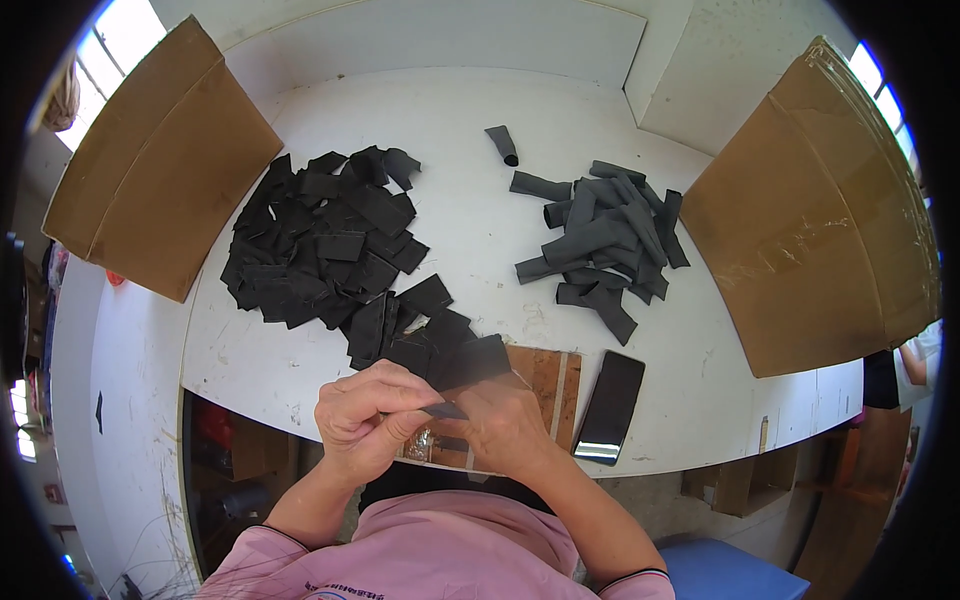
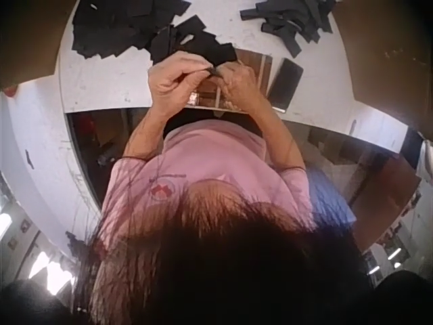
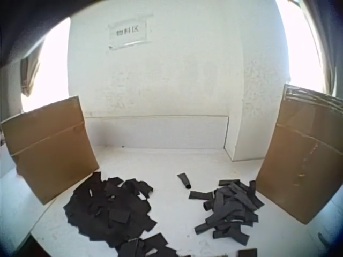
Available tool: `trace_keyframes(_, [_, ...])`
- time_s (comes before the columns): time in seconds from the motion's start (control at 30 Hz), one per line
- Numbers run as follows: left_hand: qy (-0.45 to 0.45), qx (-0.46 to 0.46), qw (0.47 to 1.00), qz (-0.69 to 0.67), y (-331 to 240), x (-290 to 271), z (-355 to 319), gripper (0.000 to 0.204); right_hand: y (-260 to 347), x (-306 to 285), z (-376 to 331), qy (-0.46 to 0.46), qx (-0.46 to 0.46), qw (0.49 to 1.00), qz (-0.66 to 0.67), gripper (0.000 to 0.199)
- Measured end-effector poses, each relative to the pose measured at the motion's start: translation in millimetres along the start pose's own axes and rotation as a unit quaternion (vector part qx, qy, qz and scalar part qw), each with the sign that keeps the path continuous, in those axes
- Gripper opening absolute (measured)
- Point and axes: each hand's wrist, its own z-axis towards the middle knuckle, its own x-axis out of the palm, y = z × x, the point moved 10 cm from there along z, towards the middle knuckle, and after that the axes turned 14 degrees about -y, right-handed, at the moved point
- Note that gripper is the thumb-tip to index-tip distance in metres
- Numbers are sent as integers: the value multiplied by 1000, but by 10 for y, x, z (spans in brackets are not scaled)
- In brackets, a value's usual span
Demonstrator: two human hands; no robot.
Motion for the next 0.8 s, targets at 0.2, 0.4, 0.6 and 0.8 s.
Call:
trace_keyframes(0.2, [-57, -64, 994, -65, 159, -98, -111, 9, 74, 10, 11, 22, -12, 1000, -18, 20])
trace_keyframes(0.4, [-42, -29, 998, -28, 136, -67, -95, 10, 64, 13, -39, 10, -14, 999, -51, 18])
trace_keyframes(0.6, [-129, -197, 971, -34, 1190, -228, 142, 25, -198, -265, 334, 55, 347, 909, 225, 39])
trace_keyframes(0.8, [51, -165, 851, 495, 2317, 21, 217, 24, -930, -301, 121, -59, 393, 870, 293, 45])
